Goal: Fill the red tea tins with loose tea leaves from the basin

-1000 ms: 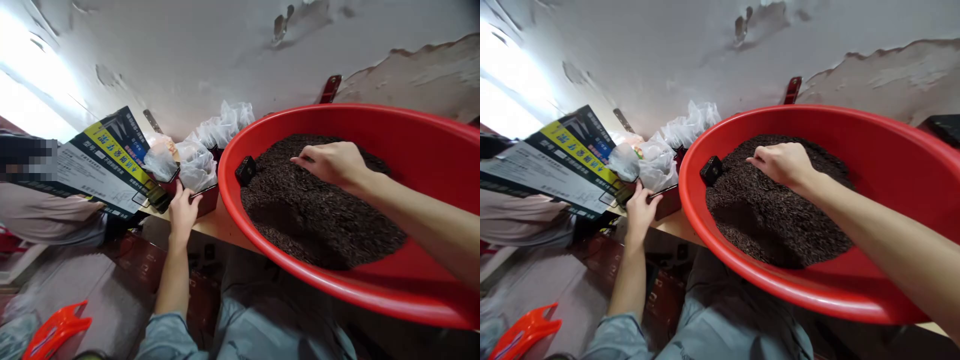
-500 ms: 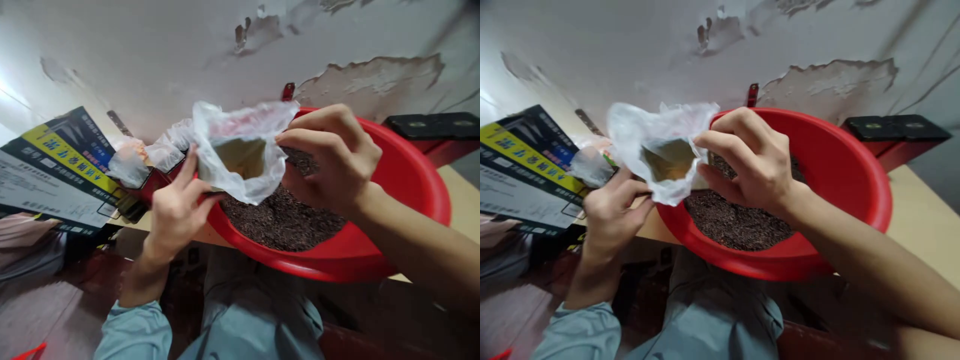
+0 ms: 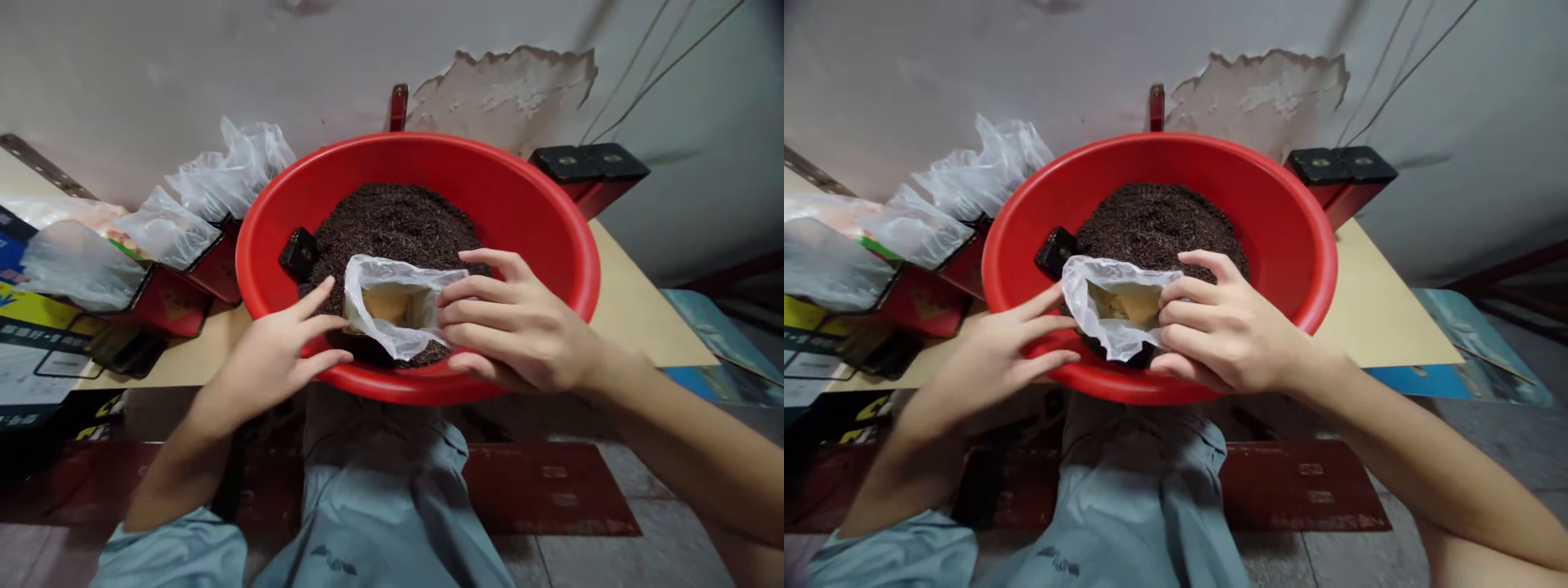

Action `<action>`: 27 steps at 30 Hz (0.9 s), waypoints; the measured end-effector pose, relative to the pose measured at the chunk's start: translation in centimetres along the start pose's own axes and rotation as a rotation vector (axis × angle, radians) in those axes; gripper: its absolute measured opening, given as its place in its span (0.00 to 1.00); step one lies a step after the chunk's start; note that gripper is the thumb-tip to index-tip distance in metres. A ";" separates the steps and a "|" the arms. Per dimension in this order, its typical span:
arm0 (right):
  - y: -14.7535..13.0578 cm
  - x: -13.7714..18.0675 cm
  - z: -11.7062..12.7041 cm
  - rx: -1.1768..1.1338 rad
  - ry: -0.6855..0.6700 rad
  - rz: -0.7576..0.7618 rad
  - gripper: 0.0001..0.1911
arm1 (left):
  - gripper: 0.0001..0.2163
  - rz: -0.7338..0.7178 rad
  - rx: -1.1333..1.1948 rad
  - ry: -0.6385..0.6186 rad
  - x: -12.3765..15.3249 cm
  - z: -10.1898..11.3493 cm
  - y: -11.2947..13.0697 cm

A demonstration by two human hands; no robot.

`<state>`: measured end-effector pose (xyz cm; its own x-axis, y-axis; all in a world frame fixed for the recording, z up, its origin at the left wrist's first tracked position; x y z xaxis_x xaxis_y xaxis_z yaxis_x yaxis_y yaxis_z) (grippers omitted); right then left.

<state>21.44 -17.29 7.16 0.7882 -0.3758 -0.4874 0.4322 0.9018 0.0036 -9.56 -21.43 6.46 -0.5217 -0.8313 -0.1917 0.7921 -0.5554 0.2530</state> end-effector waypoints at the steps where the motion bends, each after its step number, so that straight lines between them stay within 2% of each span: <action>1: -0.5 -0.2 0.4 0.000 0.003 0.018 0.20 | 0.14 0.014 0.005 0.046 0.4 1.4 0.5; 3: -1.5 -0.9 1.3 0.012 0.011 0.047 0.18 | 0.18 0.030 -0.025 0.174 0.6 3.8 1.9; 5: -2.2 -2.1 2.3 0.044 0.039 0.057 0.17 | 0.19 -0.004 -0.074 0.247 -0.6 5.2 3.5; 7: -2.5 -3.3 3.0 0.105 0.081 -0.015 0.17 | 0.17 -0.057 -0.134 0.222 -2.8 5.5 4.8; 10: -2.1 -4.5 3.1 0.220 0.079 -0.217 0.20 | 0.13 -0.028 -0.253 0.046 -6.1 4.8 5.2; 13: -0.8 -4.1 1.9 0.282 -0.062 -0.406 0.20 | 0.10 0.021 -0.345 -0.105 -7.6 3.9 4.2; 16: 0.3 -2.5 0.5 0.267 -0.220 -0.520 0.14 | 0.17 -0.021 -0.337 -0.177 -7.3 3.4 2.5; 20: 1.0 -1.2 -0.1 0.186 -0.259 -0.554 0.20 | 0.28 -0.135 -0.195 -0.218 -6.9 3.2 0.4; 27: 2.6 -2.2 -0.7 0.059 -0.333 -0.491 0.20 | 0.34 -0.223 -0.084 -0.287 -7.6 2.2 -2.4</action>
<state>20.58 -13.95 7.62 0.5804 -0.8014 -0.1446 0.7971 0.5954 -0.1001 -8.17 -13.78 9.41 -0.7423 -0.6687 0.0437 0.6663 -0.7295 0.1545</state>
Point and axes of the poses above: each hand's wrist, its own x-axis away from the middle knuckle, its own z-axis out of the back of the hand, y = z × x, the point moved 1 cm from there along -x, towards the middle knuckle, and after that the axes turned 7 degrees about -z, right-handed, at the moved point
